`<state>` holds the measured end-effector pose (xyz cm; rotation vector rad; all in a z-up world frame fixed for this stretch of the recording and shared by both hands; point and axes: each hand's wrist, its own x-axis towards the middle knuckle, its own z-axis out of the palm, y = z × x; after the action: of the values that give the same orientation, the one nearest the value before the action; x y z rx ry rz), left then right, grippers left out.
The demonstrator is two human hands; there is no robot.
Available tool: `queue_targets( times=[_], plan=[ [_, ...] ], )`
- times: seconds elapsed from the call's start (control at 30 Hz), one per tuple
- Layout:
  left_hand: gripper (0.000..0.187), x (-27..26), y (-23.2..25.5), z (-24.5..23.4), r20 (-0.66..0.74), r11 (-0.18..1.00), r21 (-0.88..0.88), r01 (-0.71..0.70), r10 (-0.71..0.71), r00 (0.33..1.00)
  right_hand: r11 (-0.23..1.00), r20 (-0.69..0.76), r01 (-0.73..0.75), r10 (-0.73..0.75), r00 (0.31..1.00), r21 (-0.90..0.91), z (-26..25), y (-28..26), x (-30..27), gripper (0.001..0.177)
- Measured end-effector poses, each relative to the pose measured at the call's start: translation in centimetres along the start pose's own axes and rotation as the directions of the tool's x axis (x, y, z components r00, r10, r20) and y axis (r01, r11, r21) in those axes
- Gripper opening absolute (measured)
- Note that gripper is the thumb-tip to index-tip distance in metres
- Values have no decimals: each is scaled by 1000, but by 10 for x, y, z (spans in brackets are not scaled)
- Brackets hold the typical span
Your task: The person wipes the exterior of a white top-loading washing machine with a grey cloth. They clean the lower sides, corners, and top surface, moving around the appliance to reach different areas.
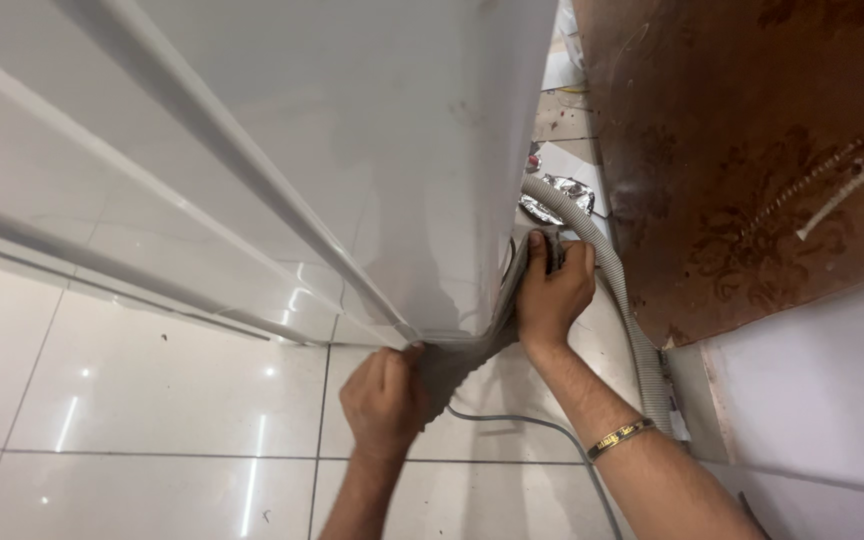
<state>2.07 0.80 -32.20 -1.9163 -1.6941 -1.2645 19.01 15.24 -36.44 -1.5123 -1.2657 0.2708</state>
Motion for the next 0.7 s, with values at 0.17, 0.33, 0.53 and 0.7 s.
queue_targets(
  times=[0.17, 0.33, 0.53, 0.7],
  plan=[
    [25, -13, 10, 14, 35, 1000, -11, 11, -10, 999, 998, 3, -17, 18, 1000, -54, 3, 11, 7, 40],
    [14, -13, 2, 9, 65, 999, -17, 38, -37, 997, 995, 21, -2, 4, 1000, -105, 9, 21, -6, 40],
    [11, -28, -2, 23, 138, 989, 5, 148, -147, 979, 985, 128, -36, 58, 990, -169, 8, 39, -16, 38],
    [10, -43, 0, 33, 181, 970, 30, 242, -243, 953, 970, 124, -42, 74, 989, -241, 13, 48, -18, 36]
  ],
)
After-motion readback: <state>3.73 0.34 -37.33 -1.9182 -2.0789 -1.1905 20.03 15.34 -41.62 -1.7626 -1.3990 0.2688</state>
